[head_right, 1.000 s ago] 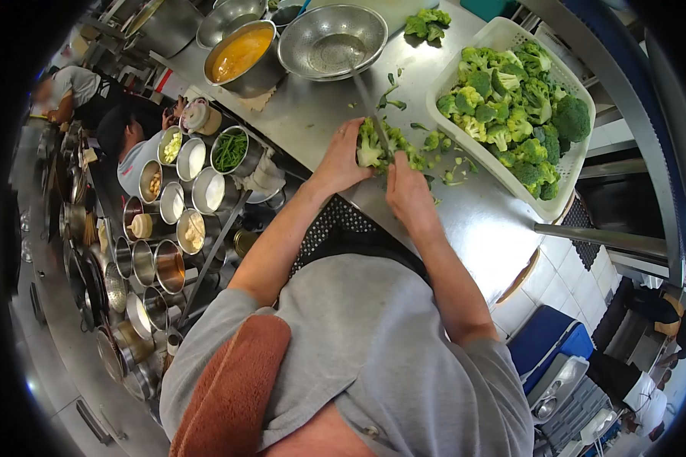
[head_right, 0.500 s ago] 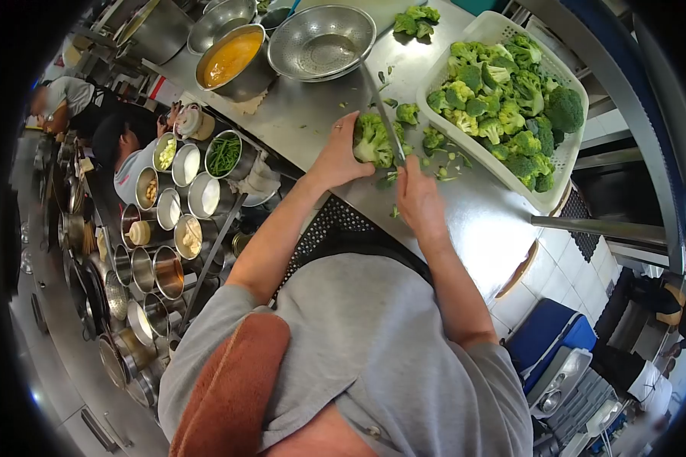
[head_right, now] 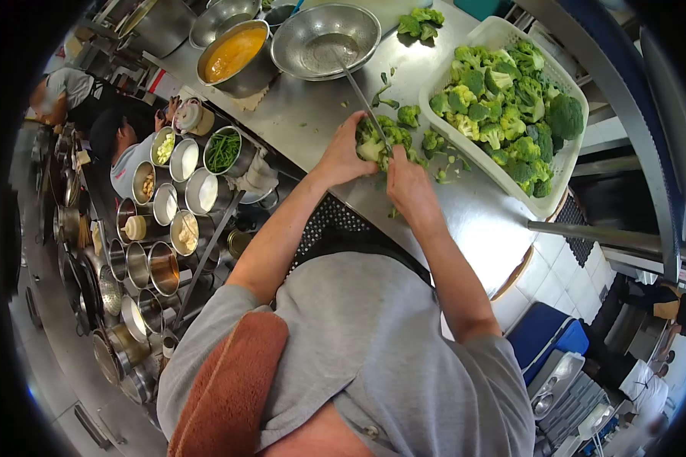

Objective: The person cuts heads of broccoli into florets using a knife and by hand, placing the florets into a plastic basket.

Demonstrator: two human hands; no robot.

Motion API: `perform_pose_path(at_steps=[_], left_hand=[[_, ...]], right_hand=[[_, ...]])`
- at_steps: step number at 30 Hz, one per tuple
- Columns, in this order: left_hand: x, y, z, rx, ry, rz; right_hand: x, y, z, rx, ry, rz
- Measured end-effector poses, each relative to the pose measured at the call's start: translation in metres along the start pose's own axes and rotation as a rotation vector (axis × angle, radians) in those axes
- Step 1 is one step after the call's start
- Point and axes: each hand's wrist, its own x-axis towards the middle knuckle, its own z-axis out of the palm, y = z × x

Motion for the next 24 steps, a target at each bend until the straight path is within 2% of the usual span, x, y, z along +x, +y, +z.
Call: perform_pose_path(at_steps=[2,3,4,5,7,9,11,12,14,16,18,20,24], left_hand=[[-0.001,-0.002,-0.002,-0.001,-0.039,0.002],[0.001,-0.004,-0.001,-0.004,-0.035,0.0],[0.005,-0.008,0.001,0.042,-0.057,0.11],[0.007,-0.012,0.002,0.089,-0.08,0.217],[0.013,-0.027,0.004,0.089,-0.089,0.255],[0.01,-0.028,0.004,0.089,-0.106,0.306],[-0.002,-0.009,-0.002,0.231,-0.219,0.083],[-0.001,-0.006,0.0,0.233,-0.221,0.087],[0.001,-0.002,0.007,-0.027,-0.21,-0.009],[-0.002,0.008,0.003,-0.063,-0.171,-0.004],[-0.005,0.009,0.009,-0.107,-0.147,-0.001],[-0.007,0.0,0.017,0.001,-0.042,0.065],[-0.015,-0.006,0.025,0.075,-0.015,0.083]], right_hand=[[0.0,0.003,0.001,0.029,0.008,-0.017],[-0.001,0.002,-0.002,0.227,-0.017,0.102],[0.0,0.002,-0.003,0.425,-0.044,0.22],[0.0,0.006,-0.005,0.425,-0.05,0.219],[0.0,0.02,-0.012,0.355,0.148,0.216],[0.003,0.031,-0.027,0.259,0.163,0.175],[0.005,0.029,-0.037,0.164,0.185,0.131],[0.003,0.022,-0.038,0.116,0.193,0.123],[-0.004,0.012,-0.032,0.07,0.202,0.117],[-0.01,0.004,-0.02,0.196,0.171,0.133],[-0.012,0.003,-0.013,0.14,0.139,0.112],[-0.013,-0.001,-0.011,0.089,0.129,0.025],[-0.01,-0.015,-0.022,0.172,0.135,0.072]])
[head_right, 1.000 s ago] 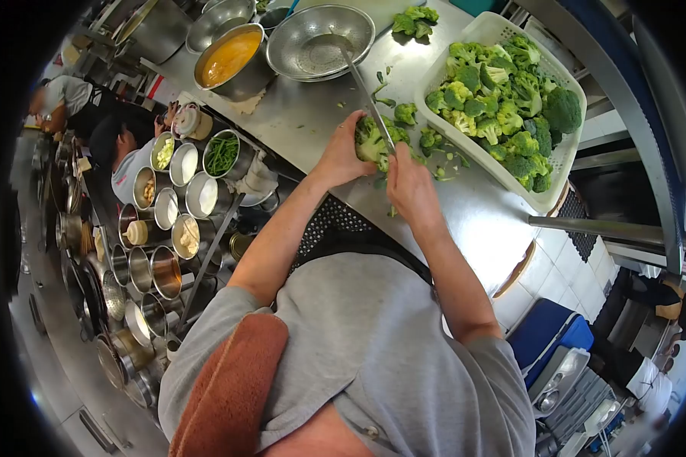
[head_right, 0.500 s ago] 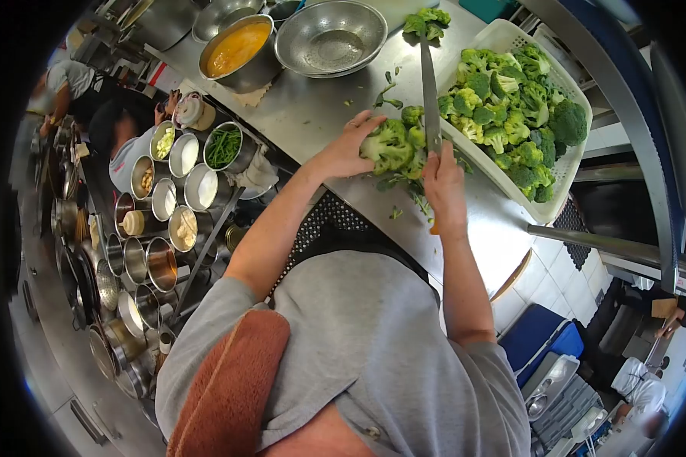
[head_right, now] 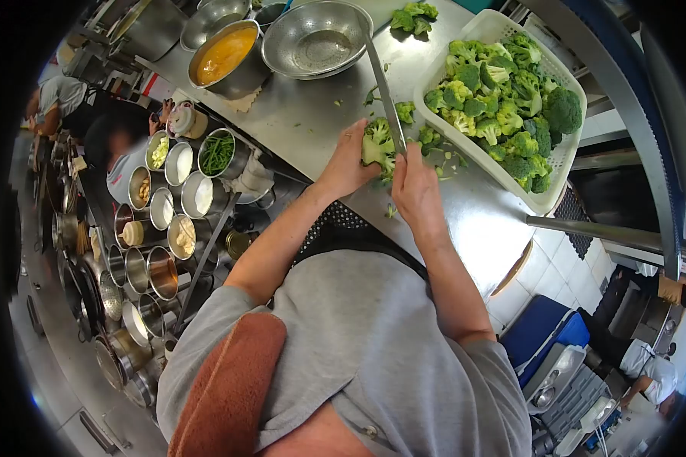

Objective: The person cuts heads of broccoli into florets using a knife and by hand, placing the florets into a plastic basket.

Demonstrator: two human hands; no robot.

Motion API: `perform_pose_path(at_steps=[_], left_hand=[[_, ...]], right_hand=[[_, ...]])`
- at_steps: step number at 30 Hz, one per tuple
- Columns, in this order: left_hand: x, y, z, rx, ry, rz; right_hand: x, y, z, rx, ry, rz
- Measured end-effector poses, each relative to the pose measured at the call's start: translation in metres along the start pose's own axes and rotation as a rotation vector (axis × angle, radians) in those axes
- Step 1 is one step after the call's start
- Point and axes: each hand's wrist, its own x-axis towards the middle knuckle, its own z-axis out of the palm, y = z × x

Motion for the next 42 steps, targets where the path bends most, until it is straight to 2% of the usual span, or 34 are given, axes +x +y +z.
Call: perform_pose_path(at_steps=[3,5,6,8,9,11,12,14,17,20,23,26,33,36,42], left_hand=[[-0.001,-0.004,0.005,0.007,0.041,0.045],[0.0,0.0,0.004,0.026,0.027,0.013],[0.0,0.0,0.004,0.026,0.029,0.014],[-0.001,-0.003,0.002,0.046,0.01,0.018],[-0.004,-0.005,0.003,0.046,0.004,0.013],[0.001,-0.011,0.003,0.02,0.037,-0.019],[-0.001,-0.006,-0.001,0.021,0.033,-0.021],[-0.002,0.004,-0.011,-0.093,0.049,-0.247],[-0.004,0.011,-0.018,-0.155,-0.002,-0.289],[-0.004,0.007,-0.01,-0.1,0.079,-0.284],[-0.008,0.01,-0.011,-0.08,0.075,-0.27],[-0.009,0.007,-0.008,-0.073,0.073,-0.287],[-0.007,0.005,-0.003,-0.08,0.108,-0.245],[-0.007,0.007,0.0,-0.129,0.097,-0.248],[-0.008,0.01,-0.001,-0.149,0.025,-0.219]], right_hand=[[0.0,-0.001,0.0,0.037,0.005,-0.028],[0.001,0.015,0.016,-0.184,-0.061,-0.046],[0.001,0.021,0.02,-0.185,-0.061,-0.048],[0.003,0.029,0.025,-0.14,0.053,-0.167],[0.002,0.029,0.021,-0.139,0.049,-0.161],[0.014,0.029,0.005,-0.015,0.047,0.091],[0.018,0.033,-0.001,-0.066,0.079,0.006],[0.015,0.029,-0.005,-0.071,0.059,0.019],[0.0,0.02,0.004,-0.049,0.016,0.088],[-0.006,0.017,0.02,-0.072,-0.011,-0.042],[-0.005,0.002,0.014,0.026,0.013,-0.051],[-0.002,-0.007,0.013,-0.038,0.016,-0.08],[0.003,0.018,0.032,-0.062,0.007,-0.104],[0.004,0.023,0.032,-0.055,0.053,-0.125],[0.013,0.034,0.035,-0.113,-0.009,-0.086]])
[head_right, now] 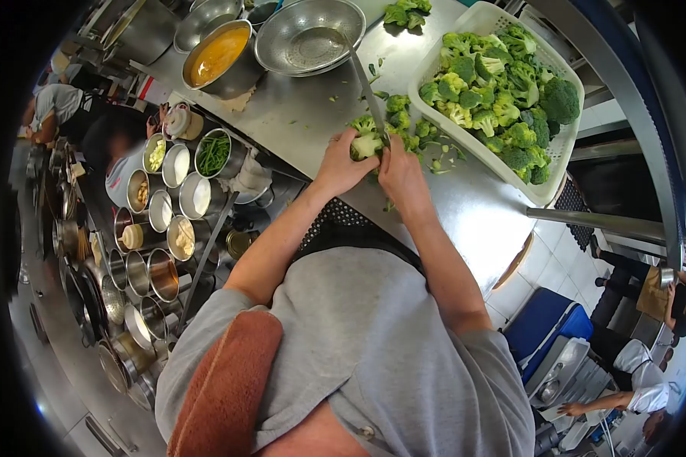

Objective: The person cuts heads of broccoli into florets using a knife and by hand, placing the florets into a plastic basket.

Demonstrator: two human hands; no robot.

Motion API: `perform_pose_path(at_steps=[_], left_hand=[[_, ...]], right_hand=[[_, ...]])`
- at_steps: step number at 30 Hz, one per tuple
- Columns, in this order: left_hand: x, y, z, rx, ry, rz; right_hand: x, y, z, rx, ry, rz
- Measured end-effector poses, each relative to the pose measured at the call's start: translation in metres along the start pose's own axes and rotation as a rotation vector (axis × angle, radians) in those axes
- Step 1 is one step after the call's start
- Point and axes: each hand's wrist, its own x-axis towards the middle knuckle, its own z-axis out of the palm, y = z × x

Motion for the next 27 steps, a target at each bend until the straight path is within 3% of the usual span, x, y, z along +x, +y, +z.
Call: perform_pose_path(at_steps=[3,5,9,17,27], left_hand=[[0.012,-0.017,-0.007,-0.024,-0.015,-0.005],[0.011,-0.015,-0.026,0.003,0.016,-0.003],[0.011,-0.018,-0.039,0.062,-0.017,0.207],[0.003,0.005,-0.025,0.138,0.002,0.25],[-0.002,0.005,-0.021,0.117,0.017,0.25]], right_hand=[[0.003,0.003,-0.013,0.049,0.022,0.026],[0.006,0.005,-0.037,-0.036,0.032,0.23],[0.007,-0.006,-0.049,-0.083,0.011,0.139],[0.001,-0.02,-0.021,0.067,0.009,-0.094],[0.003,-0.018,-0.012,0.059,-0.105,-0.015]])
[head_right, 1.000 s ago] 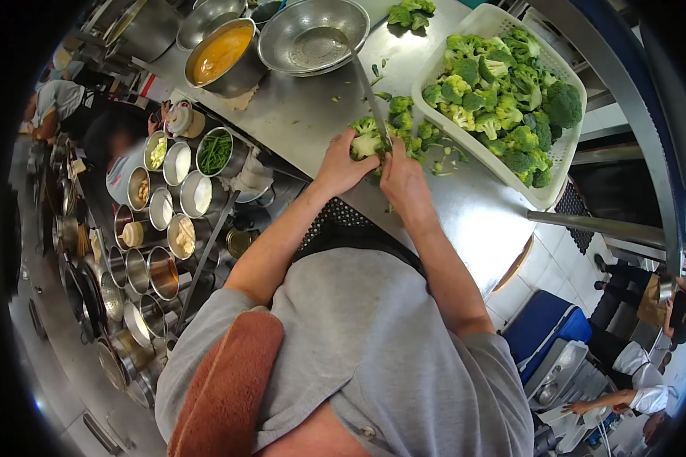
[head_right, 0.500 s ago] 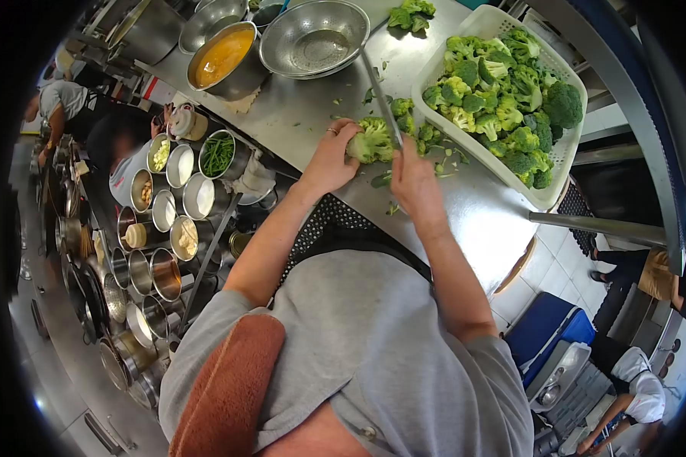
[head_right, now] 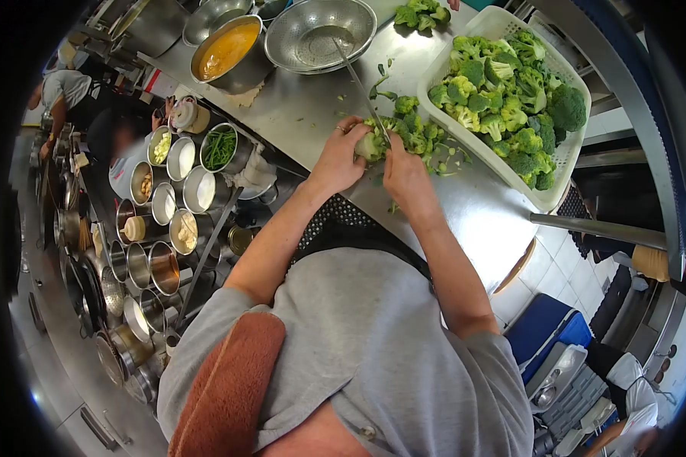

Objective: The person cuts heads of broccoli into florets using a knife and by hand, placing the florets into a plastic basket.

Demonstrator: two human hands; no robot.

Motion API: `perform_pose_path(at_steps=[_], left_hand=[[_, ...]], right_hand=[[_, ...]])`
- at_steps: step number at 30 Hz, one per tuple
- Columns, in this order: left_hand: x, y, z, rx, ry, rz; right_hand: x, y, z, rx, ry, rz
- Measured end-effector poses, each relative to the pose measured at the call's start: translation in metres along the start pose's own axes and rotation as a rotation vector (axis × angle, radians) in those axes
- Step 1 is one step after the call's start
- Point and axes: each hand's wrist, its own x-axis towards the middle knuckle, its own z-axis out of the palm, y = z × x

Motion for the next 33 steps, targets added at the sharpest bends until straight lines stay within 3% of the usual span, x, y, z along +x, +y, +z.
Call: perform_pose_path(at_steps=[7,10,13,15,17,20,22,26,33], left_hand=[[-0.008,0.003,0.012,0.132,0.063,0.137],[-0.004,-0.005,0.012,0.041,0.085,-0.043],[-0.01,-0.02,0.009,-0.053,0.19,-0.125],[-0.013,-0.024,0.007,0.232,0.406,0.013],[-0.024,-0.01,-0.004,0.192,0.301,-0.026],[-0.018,-0.006,-0.02,0.137,0.158,-0.113],[0.002,-0.029,-0.018,0.194,0.183,0.065],[0.039,-0.033,-0.001,0.027,0.006,0.116],[0.064,-0.031,0.033,0.099,0.108,-0.024]], right_hand=[[0.01,0.006,0.005,-0.091,-0.009,0.003],[0.011,0.011,-0.005,-0.118,0.063,0.05],[0.008,0.019,-0.033,-0.146,0.16,0.104],[0.01,0.007,-0.042,-0.118,0.214,0.104],[0.005,-0.006,-0.051,-0.07,0.161,0.225],[-0.012,-0.006,-0.038,0.078,0.136,0.185],[-0.02,0.002,-0.024,0.096,0.087,0.222],[-0.023,0.004,-0.019,0.232,0.052,0.307],[-0.029,-0.011,-0.037,0.234,0.105,0.334]])
